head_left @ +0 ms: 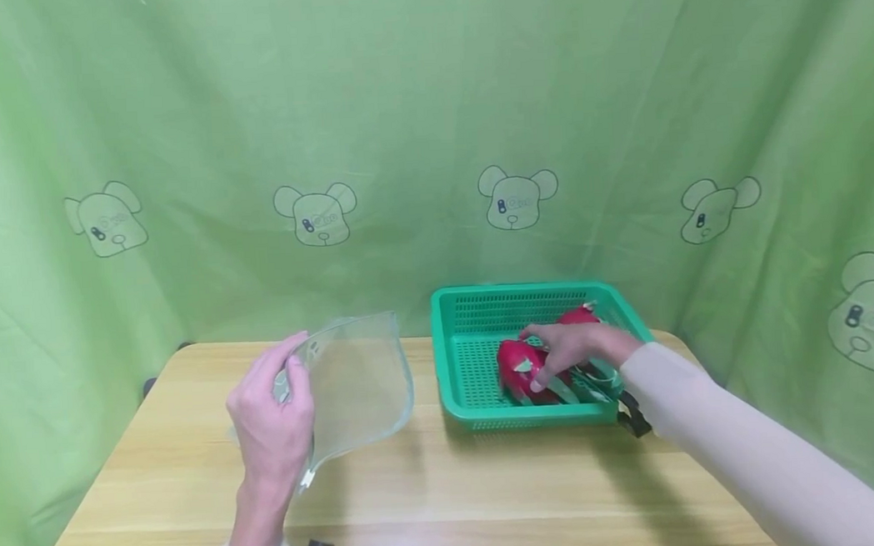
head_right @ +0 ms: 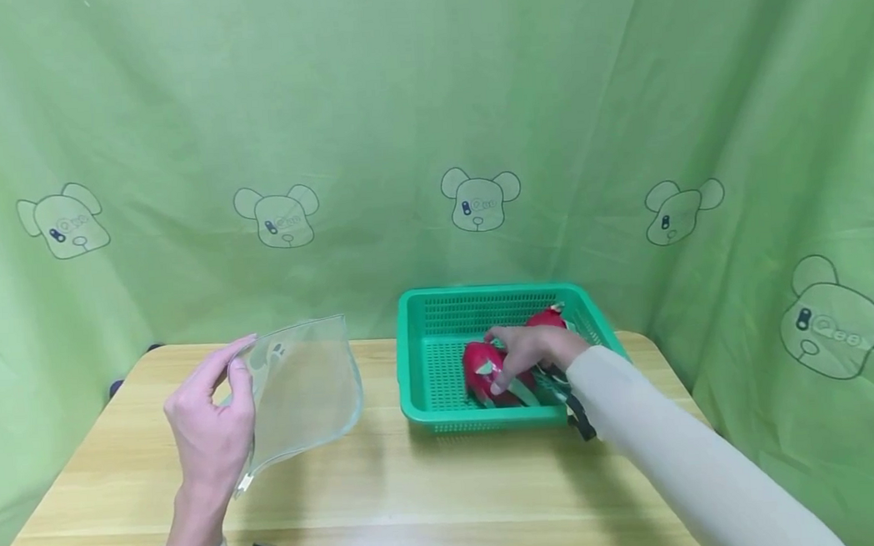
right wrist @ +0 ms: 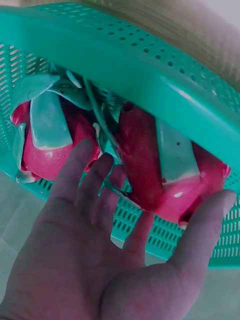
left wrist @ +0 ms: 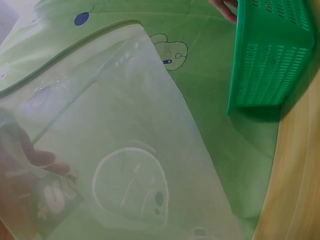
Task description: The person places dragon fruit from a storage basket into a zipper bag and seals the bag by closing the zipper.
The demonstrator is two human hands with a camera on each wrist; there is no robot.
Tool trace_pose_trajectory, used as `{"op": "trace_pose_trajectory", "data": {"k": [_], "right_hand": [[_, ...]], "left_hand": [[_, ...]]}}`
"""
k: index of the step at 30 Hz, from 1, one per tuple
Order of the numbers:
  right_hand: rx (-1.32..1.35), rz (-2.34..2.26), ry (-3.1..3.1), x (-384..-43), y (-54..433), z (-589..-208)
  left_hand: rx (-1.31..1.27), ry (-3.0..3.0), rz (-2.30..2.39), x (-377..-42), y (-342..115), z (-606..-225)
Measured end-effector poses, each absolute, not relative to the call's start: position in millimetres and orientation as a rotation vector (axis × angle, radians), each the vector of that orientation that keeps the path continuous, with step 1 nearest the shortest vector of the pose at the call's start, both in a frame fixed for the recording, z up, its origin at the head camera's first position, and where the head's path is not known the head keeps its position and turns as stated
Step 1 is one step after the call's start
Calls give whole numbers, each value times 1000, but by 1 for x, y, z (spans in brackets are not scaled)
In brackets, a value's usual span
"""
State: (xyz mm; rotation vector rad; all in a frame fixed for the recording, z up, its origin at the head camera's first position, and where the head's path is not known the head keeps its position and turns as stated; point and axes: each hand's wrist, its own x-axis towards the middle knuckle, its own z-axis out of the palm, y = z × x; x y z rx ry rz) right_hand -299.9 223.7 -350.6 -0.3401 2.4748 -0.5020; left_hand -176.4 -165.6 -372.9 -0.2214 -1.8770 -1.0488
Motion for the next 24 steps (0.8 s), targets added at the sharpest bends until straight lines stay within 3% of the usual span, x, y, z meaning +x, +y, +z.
{"op": "trace_pose_trajectory", "data": {"k": [24], "right_hand": [[-245,-448,2409,-313,202,-367]], "left_hand": [[-237,-1879,-1067,-177,-173,-372]]}}
